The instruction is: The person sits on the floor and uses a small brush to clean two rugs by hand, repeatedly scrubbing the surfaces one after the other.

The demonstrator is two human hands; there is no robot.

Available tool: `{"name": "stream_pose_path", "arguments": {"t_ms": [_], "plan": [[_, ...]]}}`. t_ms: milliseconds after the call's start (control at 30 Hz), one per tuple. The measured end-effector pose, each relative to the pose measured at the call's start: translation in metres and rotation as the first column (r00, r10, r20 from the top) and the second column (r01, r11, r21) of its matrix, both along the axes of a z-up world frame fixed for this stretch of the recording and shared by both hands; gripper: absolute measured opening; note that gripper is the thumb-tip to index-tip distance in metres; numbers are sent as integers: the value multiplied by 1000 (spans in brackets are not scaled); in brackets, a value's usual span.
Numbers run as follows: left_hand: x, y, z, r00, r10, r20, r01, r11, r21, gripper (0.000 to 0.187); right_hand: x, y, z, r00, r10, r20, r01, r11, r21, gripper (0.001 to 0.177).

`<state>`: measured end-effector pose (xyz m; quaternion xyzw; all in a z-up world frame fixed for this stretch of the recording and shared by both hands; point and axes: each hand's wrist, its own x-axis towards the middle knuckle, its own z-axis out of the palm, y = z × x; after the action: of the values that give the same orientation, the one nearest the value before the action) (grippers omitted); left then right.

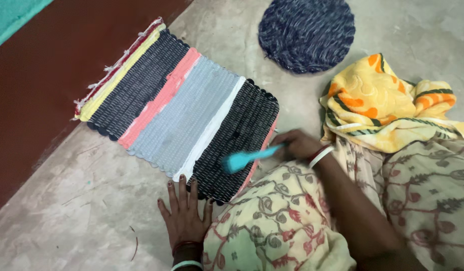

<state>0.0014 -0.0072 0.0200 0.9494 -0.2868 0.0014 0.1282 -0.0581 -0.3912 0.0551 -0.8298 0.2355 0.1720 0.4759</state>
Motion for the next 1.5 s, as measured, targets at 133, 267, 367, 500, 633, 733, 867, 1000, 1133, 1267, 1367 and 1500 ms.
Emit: {"name": "stream_pose_path", "arguments": {"t_ms": [133, 267, 367, 500, 633, 733, 867, 1000, 1133, 1267, 1367, 1500], "plan": [[-1, 1, 2, 1000, 9, 1, -9, 1000, -4, 71, -30, -73, -8, 821, -552, 148, 553, 832, 35, 22], [0, 0, 0, 1000, 5, 4, -5, 1000, -1, 71, -24, -83, -17, 802, -542, 252, 477, 834, 277, 31], [0, 0, -5, 999, 1, 34, -1, 1000, 6, 69, 7, -27, -28, 967, -179, 183, 99, 921, 378, 28], [1, 1, -9, 1000, -2, 20, 2, 1000, -15, 70, 38, 30, -41, 975, 3, 222, -38, 987, 154, 27], [0, 2, -9, 1000, -3, 29, 4, 999, -32, 69, 51, -6, -34, 891, -283, 356, 299, 954, 10, 21], [2, 2, -9, 999, -4, 37, 6, 999, -46, 70, 55, -13, -22, 813, -472, 342, 492, 870, 32, 20], [0, 1, -11, 1000, -3, 24, 4, 999, -34, 71, 83, 47, -19, 841, -317, 439, 220, 941, 258, 24], [1, 1, -12, 1000, -5, 4, 5, 1000, 1, 72, 94, 108, -9, 912, 248, 327, -277, 960, 45, 23], [0, 1, -11, 1000, 5, 7, -5, 1000, -1, 71, 109, 62, -30, 937, -140, 320, 82, 979, 188, 24], [1, 3, -11, 1000, -9, 26, 9, 1000, -20, 71, 109, 3, -50, 720, -561, 408, 517, 826, 225, 26], [0, 1, -12, 999, -1, 50, 2, 1000, -19, 70, 115, 12, -40, 701, -555, 447, 464, 832, 306, 24], [2, 1, -12, 999, -11, 51, 14, 999, -40, 70, 125, 107, -24, 925, 67, 374, -186, 937, 294, 22]]}}
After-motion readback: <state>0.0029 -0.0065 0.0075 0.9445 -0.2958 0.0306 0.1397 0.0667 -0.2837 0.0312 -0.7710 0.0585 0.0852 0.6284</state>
